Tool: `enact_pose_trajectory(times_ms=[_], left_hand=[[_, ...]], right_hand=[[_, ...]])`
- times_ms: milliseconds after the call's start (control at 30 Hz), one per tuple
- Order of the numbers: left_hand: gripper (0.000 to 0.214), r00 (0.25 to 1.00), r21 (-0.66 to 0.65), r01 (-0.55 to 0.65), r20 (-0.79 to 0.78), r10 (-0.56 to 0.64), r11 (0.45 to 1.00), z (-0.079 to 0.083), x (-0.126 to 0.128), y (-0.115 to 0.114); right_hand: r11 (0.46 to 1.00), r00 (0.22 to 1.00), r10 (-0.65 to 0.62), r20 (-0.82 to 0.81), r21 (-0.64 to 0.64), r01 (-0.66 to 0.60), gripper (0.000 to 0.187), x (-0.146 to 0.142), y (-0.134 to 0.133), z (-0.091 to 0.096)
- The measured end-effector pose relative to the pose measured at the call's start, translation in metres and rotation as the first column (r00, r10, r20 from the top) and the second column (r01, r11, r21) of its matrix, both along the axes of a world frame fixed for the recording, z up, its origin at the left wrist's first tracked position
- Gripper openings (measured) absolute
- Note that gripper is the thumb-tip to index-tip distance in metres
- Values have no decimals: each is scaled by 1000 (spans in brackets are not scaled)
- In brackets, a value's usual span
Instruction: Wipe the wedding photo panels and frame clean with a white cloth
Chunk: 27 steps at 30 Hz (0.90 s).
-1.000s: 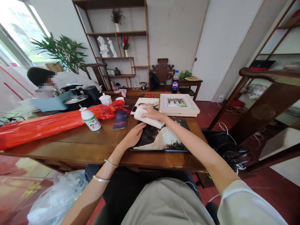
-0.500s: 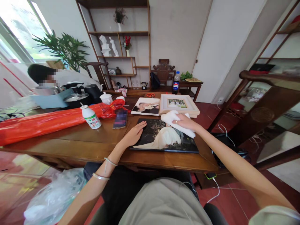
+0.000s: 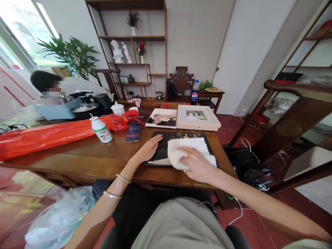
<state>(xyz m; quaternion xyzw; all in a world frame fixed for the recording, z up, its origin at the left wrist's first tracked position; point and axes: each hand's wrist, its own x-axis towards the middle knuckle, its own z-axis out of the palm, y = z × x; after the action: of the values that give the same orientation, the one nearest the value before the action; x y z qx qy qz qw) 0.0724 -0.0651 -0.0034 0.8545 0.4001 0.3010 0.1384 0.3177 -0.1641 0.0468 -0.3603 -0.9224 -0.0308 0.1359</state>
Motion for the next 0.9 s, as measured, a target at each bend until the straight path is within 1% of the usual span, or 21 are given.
enact_pose_trajectory(times_ms=[100,167,233,300,333,400,500,567,600,667,733,800,900], left_hand=[[44,1000,-4,-2,-6,2,1000,1,0,0],[44,1000,-7,0,-10,0,1000,2,1,0],[45,1000,-13,0,-16,-1,1000,2,1,0],[45,1000,-19,-1,-19,1,1000,3,1,-1],[45,1000,-20,0,-17,0,1000,3,1,-1],[45,1000,-18,9,-7,-9,1000,3,1,-1],[44,999,-18,33,6,-33,999,2,0,0],[44,999,-22,31,6,-31,999,1,0,1],[44,1000,-21,28,4,-28,999,0,0,1],[45,1000,-12,22,2,-22,1000,-1,0,1],[45,1000,-4,24,1,-24,1000,-1,0,1],[44,1000,-6,23,-1,-23,1000,-1,0,1],[44,1000,-14,21,-7,-21,1000,-1,1,0]], right_hand=[[990,990,-138,33,34,136,35,3,41,5],[982,979,-187,81,52,183,31,0,66,8],[980,975,-194,112,67,187,27,-7,81,9],[981,977,-187,107,79,179,27,-19,85,8],[981,978,-185,96,81,177,28,-25,82,6],[984,983,-165,75,77,159,29,-37,65,0],[997,996,-40,78,67,35,27,-46,26,-9],[995,995,65,75,64,-70,27,-45,4,-12],[993,993,102,62,59,-105,28,-42,-3,-12],[993,994,109,15,45,-109,28,-33,-2,-10],[999,999,37,-17,37,-36,29,-21,15,-6],[997,998,-53,-16,49,54,27,-11,42,-2],[987,991,-134,19,87,132,24,-4,82,1]])
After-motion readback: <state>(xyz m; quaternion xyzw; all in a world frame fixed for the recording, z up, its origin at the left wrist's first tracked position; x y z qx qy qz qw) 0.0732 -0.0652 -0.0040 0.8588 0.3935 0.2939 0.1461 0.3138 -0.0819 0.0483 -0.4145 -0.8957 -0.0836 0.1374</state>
